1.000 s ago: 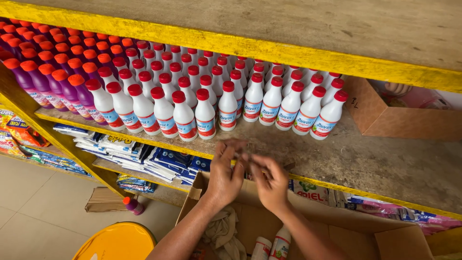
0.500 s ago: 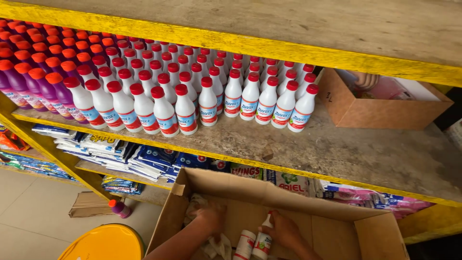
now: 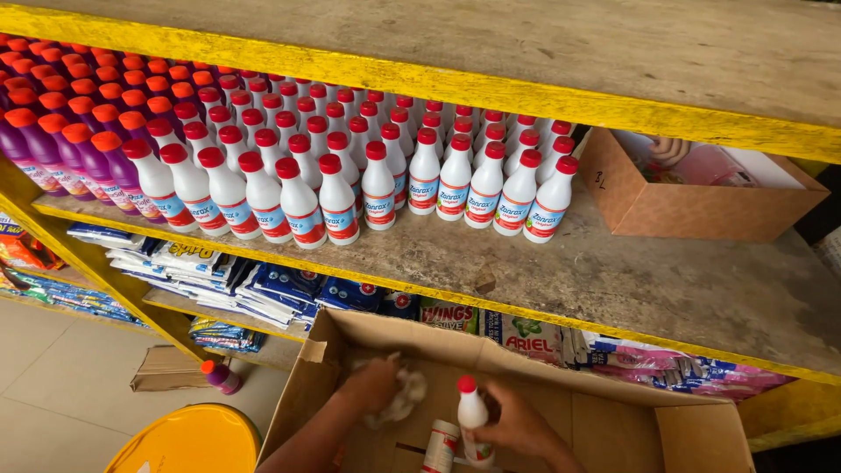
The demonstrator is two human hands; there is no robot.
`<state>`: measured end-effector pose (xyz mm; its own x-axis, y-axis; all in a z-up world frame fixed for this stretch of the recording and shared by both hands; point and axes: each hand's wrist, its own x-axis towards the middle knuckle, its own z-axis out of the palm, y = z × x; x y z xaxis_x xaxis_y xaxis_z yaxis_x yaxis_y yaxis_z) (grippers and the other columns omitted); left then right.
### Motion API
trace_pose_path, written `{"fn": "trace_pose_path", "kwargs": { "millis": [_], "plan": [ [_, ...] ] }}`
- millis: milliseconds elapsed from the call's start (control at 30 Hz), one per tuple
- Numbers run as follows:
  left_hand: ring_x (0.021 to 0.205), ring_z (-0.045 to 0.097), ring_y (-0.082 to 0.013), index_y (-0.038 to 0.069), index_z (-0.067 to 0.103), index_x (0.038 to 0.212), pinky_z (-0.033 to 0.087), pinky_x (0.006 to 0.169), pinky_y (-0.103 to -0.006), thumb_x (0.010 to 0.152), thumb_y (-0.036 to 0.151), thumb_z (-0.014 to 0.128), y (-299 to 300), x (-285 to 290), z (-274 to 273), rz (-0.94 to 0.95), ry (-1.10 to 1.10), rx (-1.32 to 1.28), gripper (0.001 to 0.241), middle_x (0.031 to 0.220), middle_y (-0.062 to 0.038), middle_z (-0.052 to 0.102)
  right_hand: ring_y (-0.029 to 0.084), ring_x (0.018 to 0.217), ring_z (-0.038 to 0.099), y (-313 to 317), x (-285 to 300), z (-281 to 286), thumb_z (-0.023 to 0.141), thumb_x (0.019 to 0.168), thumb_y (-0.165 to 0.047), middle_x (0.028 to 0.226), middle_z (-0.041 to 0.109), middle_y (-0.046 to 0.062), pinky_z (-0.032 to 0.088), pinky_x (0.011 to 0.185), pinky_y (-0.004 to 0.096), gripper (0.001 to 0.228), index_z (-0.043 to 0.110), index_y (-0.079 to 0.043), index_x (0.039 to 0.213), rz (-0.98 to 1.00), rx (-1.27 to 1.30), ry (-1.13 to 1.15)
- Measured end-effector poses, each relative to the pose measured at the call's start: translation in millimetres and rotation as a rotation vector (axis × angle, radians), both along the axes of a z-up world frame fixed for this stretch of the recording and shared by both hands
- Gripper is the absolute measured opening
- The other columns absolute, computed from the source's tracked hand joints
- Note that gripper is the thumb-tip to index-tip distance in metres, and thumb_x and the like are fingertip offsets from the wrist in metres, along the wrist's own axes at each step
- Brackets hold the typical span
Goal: The recorder wipes bottles of cleaning liquid with a cloth and organizes them onto grocery store shelves.
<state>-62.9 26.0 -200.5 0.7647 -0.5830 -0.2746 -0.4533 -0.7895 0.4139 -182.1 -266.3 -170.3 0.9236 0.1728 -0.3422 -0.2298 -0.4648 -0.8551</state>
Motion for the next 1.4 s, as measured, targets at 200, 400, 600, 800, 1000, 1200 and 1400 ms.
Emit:
{"fn": "trace_pose_path", "kwargs": {
  "millis": [200,400,600,800,1000,1200,1400],
  "plan": [
    [0.079,0.073,-0.0278,0.027,0.021,0.161,0.069,0.064,-0.0348,0.103,0.035,0.052,-46.2,-29.4,85.4,0.131,0.846,-0.807,0.066,0.132,-0.022,0.065,0.035,0.096,0.072,-11.7,30.8,-80.4,0.088,0.064,0.004,0.108,0.078,0.022,0.059,0.092,0.051,0.063,0.071,0.004,0.125,-0.497,0.732,-0.109],
    [0.091,0.076,-0.0203,0.014,0.011,0.156,0.067,0.073,-0.0305,0.085,0.044,0.076,-98.9,-62.1,13.2,0.345,0.389,-0.936,0.102,0.118,-0.013,0.070,0.028,0.098,0.068,12.1,27.5,-97.0,0.072,0.083,-0.002,0.114,0.075,0.018,0.055,0.091,0.045,0.045,0.070,0.003,0.128,-0.548,0.876,0.003],
    [0.104,0.075,-0.0204,0.005,0.035,0.144,0.065,0.088,-0.0323,0.072,0.023,0.093,-104.9,-53.1,-20.5,0.604,0.570,-1.133,0.094,0.126,-0.014,0.069,0.028,0.107,0.066,21.0,15.8,-93.9,0.056,0.097,-0.011,0.126,0.072,0.021,0.052,0.092,0.042,0.044,0.064,0.005,0.137,-0.512,0.917,0.252],
    [0.112,0.073,-0.0284,0.012,0.016,0.156,0.065,0.095,-0.0377,0.074,0.005,0.088,-103.1,-41.7,-17.5,0.779,0.687,-1.141,0.109,0.136,-0.019,0.062,0.029,0.110,0.076,2.9,27.1,-191.9,0.083,0.070,0.011,0.120,0.079,0.018,0.061,0.098,0.042,0.062,0.066,-0.001,0.129,-0.411,0.656,-0.093],
    [0.089,0.076,-0.0234,0.000,0.050,0.134,0.065,0.076,-0.0326,0.075,0.019,0.091,-89.2,-41.2,-8.3,0.892,0.678,-1.098,0.074,0.112,-0.018,0.073,0.016,0.079,0.075,48.4,-2.3,-100.3,0.092,0.058,-0.010,0.096,0.080,0.004,0.059,0.067,0.028,0.054,0.075,-0.015,0.109,-0.460,-0.105,-0.671],
    [0.091,0.076,-0.0215,0.002,0.074,0.122,0.061,0.084,-0.0328,0.075,0.023,0.090,-73.9,-39.5,47.2,0.880,0.802,-1.037,0.054,0.106,-0.013,0.081,0.024,0.106,0.074,51.7,1.4,-1.8,0.087,0.063,-0.015,0.115,0.076,0.007,0.056,0.093,0.039,0.060,0.069,-0.013,0.121,-0.271,-0.123,-0.700],
    [0.088,0.074,-0.0252,-0.009,0.074,0.121,0.059,0.081,-0.0341,0.086,0.007,0.080,-67.1,-52.2,116.5,0.968,0.992,-1.085,0.038,0.104,-0.019,0.079,0.022,0.121,0.066,-1.5,16.8,-22.2,0.076,0.080,-0.006,0.135,0.070,0.011,0.050,0.106,0.036,0.064,0.058,-0.003,0.141,-0.010,0.496,-0.026]
  ]
}}
